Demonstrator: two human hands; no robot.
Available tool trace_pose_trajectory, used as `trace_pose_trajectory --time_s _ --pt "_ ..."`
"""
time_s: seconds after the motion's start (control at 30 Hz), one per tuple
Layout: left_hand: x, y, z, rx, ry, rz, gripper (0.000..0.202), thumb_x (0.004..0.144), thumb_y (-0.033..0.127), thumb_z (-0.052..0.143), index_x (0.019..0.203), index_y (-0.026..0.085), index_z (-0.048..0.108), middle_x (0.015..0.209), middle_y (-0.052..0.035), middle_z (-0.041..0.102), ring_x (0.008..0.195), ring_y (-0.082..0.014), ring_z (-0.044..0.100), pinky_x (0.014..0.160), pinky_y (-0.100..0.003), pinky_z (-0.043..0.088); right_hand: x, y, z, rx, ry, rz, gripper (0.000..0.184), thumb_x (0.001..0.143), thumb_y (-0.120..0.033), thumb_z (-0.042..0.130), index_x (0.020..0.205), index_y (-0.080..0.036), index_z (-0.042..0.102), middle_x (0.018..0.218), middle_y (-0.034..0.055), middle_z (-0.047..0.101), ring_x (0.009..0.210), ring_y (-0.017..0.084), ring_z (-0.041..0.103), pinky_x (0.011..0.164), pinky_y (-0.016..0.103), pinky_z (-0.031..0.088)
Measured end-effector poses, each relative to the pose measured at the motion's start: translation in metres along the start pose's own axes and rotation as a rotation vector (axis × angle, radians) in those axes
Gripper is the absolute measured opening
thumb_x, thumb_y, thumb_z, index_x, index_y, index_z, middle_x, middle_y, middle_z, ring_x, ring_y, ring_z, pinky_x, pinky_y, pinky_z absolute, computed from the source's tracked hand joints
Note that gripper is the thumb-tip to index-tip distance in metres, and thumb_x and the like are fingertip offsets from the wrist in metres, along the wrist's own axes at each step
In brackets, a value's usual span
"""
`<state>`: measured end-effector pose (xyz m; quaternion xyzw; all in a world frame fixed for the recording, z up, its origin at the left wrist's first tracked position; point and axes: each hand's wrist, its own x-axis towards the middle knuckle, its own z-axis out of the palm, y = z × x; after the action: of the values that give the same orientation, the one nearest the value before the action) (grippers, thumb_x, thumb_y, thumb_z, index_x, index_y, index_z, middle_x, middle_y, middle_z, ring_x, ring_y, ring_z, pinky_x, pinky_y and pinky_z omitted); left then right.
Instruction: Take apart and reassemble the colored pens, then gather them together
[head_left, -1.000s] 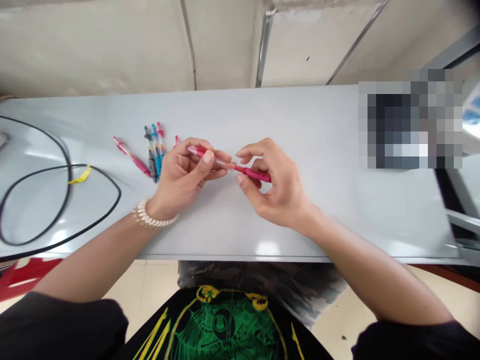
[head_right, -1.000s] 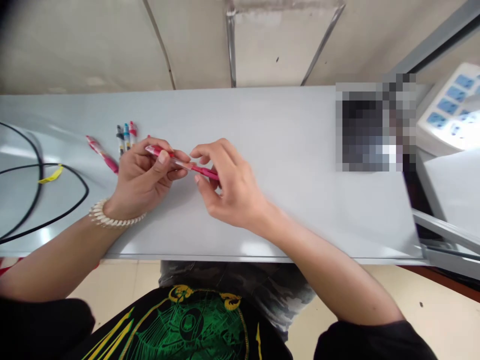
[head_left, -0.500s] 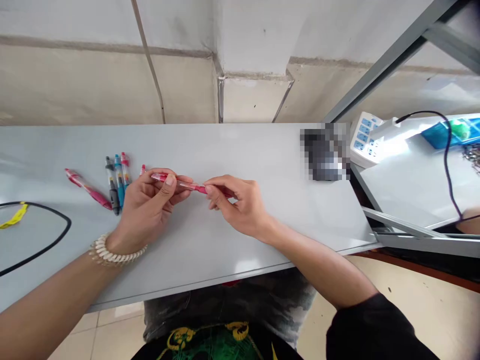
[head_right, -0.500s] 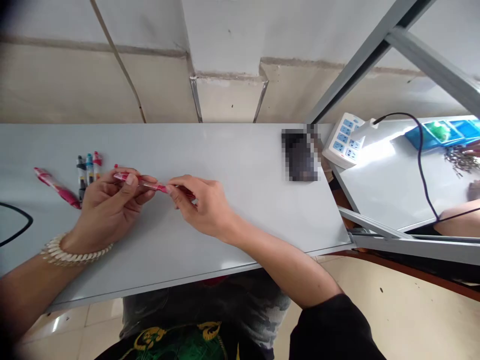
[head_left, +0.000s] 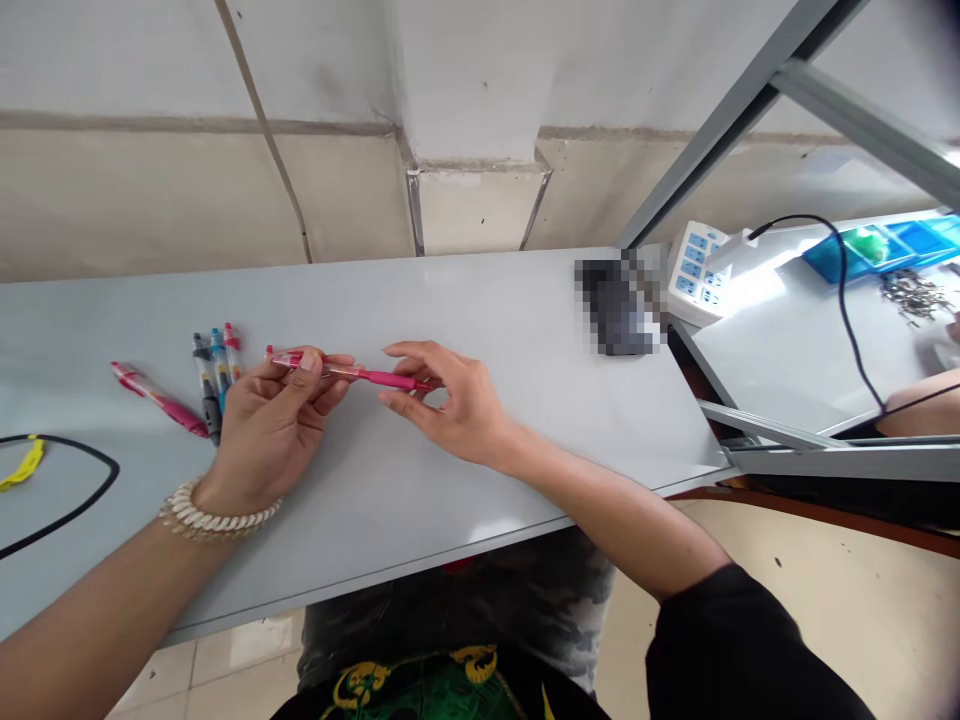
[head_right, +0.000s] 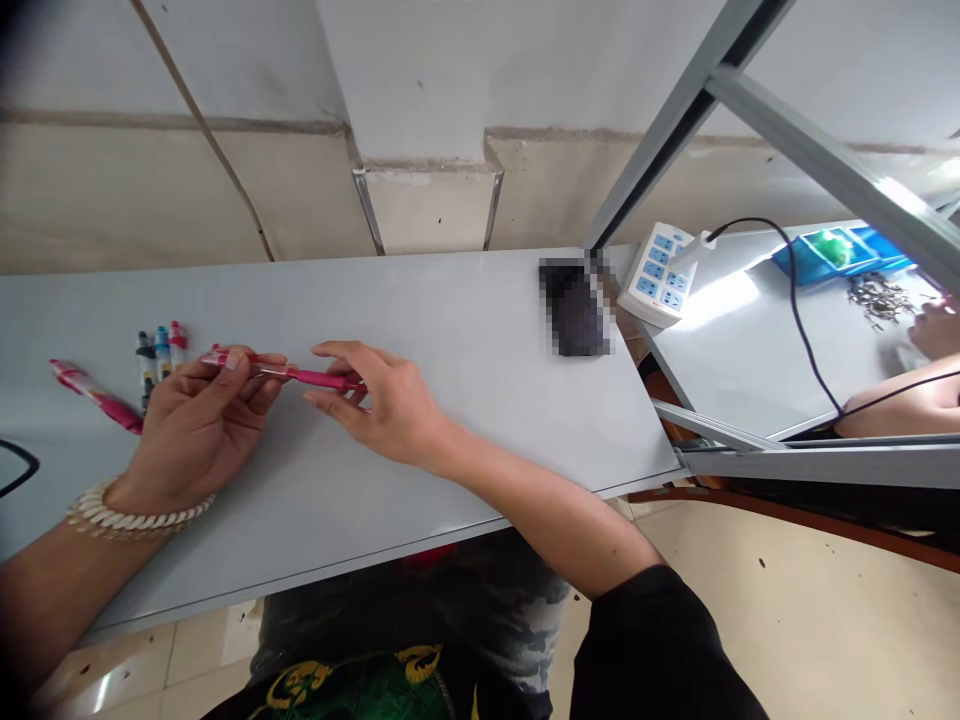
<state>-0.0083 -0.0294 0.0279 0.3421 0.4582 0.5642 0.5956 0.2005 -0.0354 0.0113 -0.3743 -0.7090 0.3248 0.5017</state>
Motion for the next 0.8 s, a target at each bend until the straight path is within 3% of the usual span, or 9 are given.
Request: trace_pose_trajectory --time_s 0.07,0.17,0.27,0.43,0.53,0.63,0.8 --pt "0.000 0.001 0.001 -0.006 0.013 -0.009 0.019 0.083 0.033 0.095 0.086 0.021 0.082 0.097 0.0011 0.084 0.086 -0.0079 0.078 0.082 -0.010 0.065 0.001 0.000 -0.002 0.006 0.001 -0.037 0.030 0.098 -0.021 0.074 0.127 -0.018 0.069 0.116 0.0072 0.076 0.100 0.013 0.073 0.089 0.027 0.064" --pt "0.000 0.003 0.001 -0.004 0.012 -0.017 0.018 0.082 0.034 0.095 0.085 0.022 0.081 0.097 0.0028 0.084 0.085 -0.0070 0.077 0.081 -0.009 0.065 0.002 0.001 -0.003 -0.005 0.014 -0.085 0.014 0.102 -0.014 0.065 0.112 -0.017 0.074 0.105 0.0049 0.077 0.088 0.010 0.069 0.080 0.024 0.060" --pt "0.000 0.005 0.001 0.006 0.007 -0.033 0.021 0.079 0.035 0.097 0.084 0.022 0.081 0.097 0.0041 0.084 0.085 -0.0064 0.077 0.081 -0.009 0.065 0.002 0.000 -0.002 -0.053 -0.001 -0.074 0.012 0.104 -0.023 0.066 0.103 -0.017 0.076 0.088 0.0008 0.074 0.071 0.008 0.059 0.068 0.022 0.051" --pt "0.001 0.007 0.005 0.013 0.040 -0.041 0.035 0.066 0.039 0.104 0.083 0.021 0.080 0.090 0.0044 0.083 0.082 -0.0075 0.077 0.076 -0.009 0.065 0.003 -0.006 0.000 -0.158 -0.181 0.080 0.040 0.110 -0.043 0.057 0.080 -0.018 0.068 0.069 -0.0033 0.059 0.062 0.008 0.045 0.060 0.025 0.038" --pt "0.001 0.007 0.007 0.009 0.056 -0.024 0.038 0.062 0.038 0.106 0.082 0.020 0.080 0.088 0.0032 0.083 0.080 -0.0081 0.078 0.073 -0.009 0.065 0.002 -0.005 0.001 -0.121 -0.170 0.090 0.029 0.103 -0.046 0.069 0.108 -0.017 0.070 0.092 0.0013 0.071 0.076 0.010 0.059 0.070 0.025 0.049" --pt "0.002 0.007 0.007 -0.003 0.046 -0.012 0.036 0.064 0.036 0.105 0.083 0.019 0.080 0.088 0.0020 0.084 0.079 -0.0087 0.078 0.072 -0.009 0.065 0.000 0.000 0.004 -0.064 -0.102 0.000 0.036 0.103 -0.030 0.070 0.134 -0.016 0.060 0.119 0.0088 0.070 0.097 0.013 0.068 0.089 0.028 0.058" --pt "0.003 0.001 0.006 -0.023 -0.017 -0.005 0.018 0.082 0.027 0.095 0.086 0.017 0.080 0.088 0.0007 0.084 0.076 -0.0074 0.078 0.072 -0.010 0.065 -0.003 0.004 0.009 -0.069 -0.078 -0.126 0.015 0.107 -0.017 0.053 0.121 -0.016 0.058 0.116 0.0085 0.069 0.103 0.015 0.067 0.093 0.031 0.060"
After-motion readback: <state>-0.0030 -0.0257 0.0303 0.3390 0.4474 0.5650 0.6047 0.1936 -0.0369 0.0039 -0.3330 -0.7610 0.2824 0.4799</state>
